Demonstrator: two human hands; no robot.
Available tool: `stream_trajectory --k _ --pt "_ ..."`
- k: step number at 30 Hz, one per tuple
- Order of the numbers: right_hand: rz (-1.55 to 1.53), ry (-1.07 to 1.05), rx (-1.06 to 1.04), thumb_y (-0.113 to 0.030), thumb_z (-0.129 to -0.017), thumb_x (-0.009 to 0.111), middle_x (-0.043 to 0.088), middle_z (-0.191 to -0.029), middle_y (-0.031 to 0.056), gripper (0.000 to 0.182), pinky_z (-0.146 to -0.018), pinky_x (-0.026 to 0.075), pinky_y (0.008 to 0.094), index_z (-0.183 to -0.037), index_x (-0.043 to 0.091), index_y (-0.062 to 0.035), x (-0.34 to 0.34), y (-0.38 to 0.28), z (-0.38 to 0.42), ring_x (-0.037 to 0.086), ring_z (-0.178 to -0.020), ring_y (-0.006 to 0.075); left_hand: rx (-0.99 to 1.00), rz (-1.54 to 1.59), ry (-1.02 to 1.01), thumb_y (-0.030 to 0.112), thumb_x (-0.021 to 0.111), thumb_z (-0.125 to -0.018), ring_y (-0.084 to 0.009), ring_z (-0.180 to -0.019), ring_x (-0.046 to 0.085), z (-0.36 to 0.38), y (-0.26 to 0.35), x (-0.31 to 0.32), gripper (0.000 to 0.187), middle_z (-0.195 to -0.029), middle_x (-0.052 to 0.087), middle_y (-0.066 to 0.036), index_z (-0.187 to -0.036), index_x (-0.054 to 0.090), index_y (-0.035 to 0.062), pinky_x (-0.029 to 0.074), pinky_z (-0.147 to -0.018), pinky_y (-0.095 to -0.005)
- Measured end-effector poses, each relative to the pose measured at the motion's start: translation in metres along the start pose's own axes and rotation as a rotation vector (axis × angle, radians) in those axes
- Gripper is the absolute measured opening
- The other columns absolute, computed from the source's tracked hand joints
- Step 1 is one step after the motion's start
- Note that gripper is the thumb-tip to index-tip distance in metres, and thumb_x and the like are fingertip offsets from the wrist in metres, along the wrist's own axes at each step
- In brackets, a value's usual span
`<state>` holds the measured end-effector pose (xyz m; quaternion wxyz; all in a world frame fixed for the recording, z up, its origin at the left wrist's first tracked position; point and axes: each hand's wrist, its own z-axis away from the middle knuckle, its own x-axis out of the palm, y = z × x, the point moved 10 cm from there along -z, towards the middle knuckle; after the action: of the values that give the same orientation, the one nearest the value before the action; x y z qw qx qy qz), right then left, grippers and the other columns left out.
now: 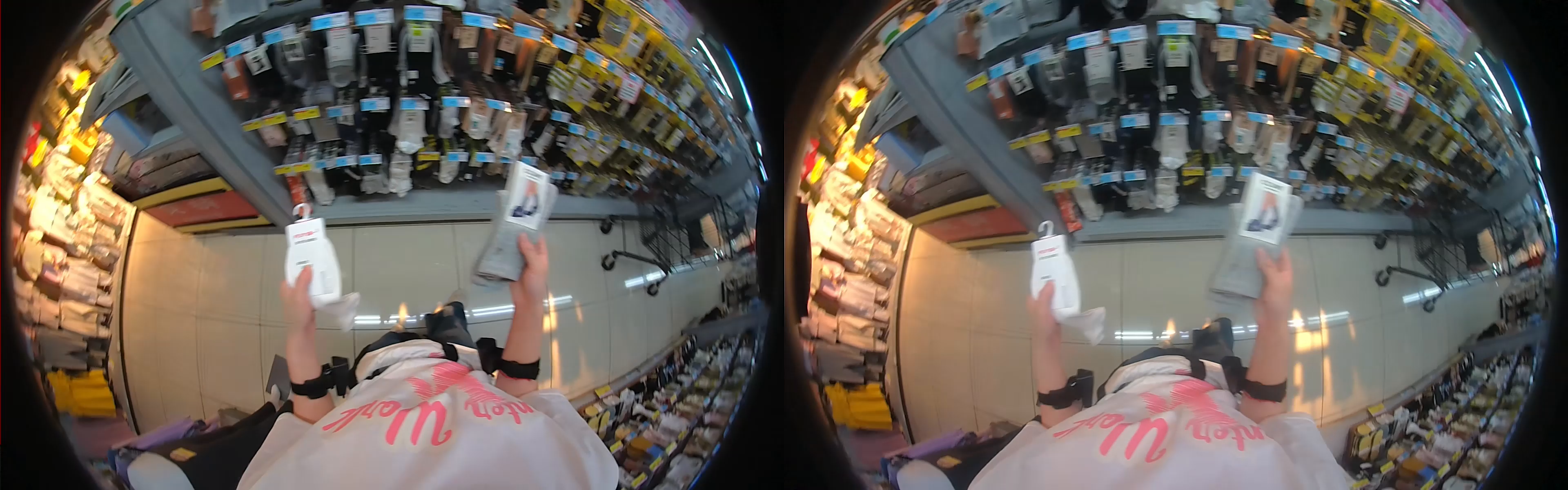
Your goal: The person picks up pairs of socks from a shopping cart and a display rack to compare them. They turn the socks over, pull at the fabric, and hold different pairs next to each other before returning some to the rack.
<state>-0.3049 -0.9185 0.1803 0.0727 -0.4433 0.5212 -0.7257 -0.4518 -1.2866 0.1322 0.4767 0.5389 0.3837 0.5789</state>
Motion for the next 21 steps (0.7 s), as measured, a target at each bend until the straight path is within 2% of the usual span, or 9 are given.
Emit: stream_trajectory --k 7,9,14,16,21 --pt "0.015 -0.022 -0.042 -0.005 -0.079 0.052 0.054 -0.099 0.0074 0.028 -0.08 0.04 0.0288 -0.106 0.044 -0.0014 0.004 -0.004 -0.001 0.052 -0.09 0.0152 -0.047 0.04 -0.033 0.014 0.048 -0.079 -0.0174 -0.09 0.053 0.0 -0.004 0.007 0.039 -0.102 0.052 -0.011 -0.112 0.041 -0.0059 0.042 -0.077 -0.0278" --pt "-0.02 -0.059 -0.019 -0.005 -0.077 0.055 0.053 -0.103 0.0086 0.037 -0.083 0.038 0.0283 -0.111 0.042 0.0003 0.005 -0.002 0.0 0.051 -0.094 0.016 -0.051 0.05 -0.053 0.014 0.047 -0.079 -0.0175 -0.09 0.053 0.0 -0.003 0.012 0.038 -0.101 0.053 -0.011 -0.111 0.041 -0.006 0.042 -0.076 -0.028" --pt "0.018 0.003 -0.021 -0.006 -0.076 0.055 0.053 -0.102 0.0087 0.037 -0.081 0.04 0.0286 -0.11 0.043 0.0001 -0.005 -0.005 0.0 0.052 -0.093 0.0161 -0.069 0.059 -0.056 0.012 0.047 -0.078 -0.0177 -0.088 0.054 -0.004 -0.009 0.013 0.037 -0.099 0.054 -0.011 -0.11 0.042 -0.0065 0.043 -0.075 -0.0285" --pt "0.008 -0.002 0.01 -0.005 -0.076 0.055 0.053 -0.102 0.0087 0.037 -0.08 0.04 0.0287 -0.111 0.043 0.0 -0.005 -0.001 0.002 0.052 -0.092 0.0162 -0.062 0.108 -0.066 0.012 0.05 -0.076 -0.0179 -0.082 0.056 -0.004 -0.014 0.013 0.033 -0.093 0.056 -0.013 -0.103 0.048 -0.008 0.045 -0.071 -0.0281" --pt "0.043 0.056 0.008 -0.007 -0.079 0.049 0.053 -0.102 0.0086 0.033 -0.082 0.04 0.03 -0.111 0.043 -0.001 -0.011 -0.003 0.005 0.052 -0.093 0.0175 -0.044 0.123 -0.062 0.009 0.05 -0.074 -0.0172 -0.08 0.057 0.003 -0.018 0.009 0.033 -0.091 0.057 -0.012 -0.102 0.049 -0.0073 0.045 -0.07 -0.0282"
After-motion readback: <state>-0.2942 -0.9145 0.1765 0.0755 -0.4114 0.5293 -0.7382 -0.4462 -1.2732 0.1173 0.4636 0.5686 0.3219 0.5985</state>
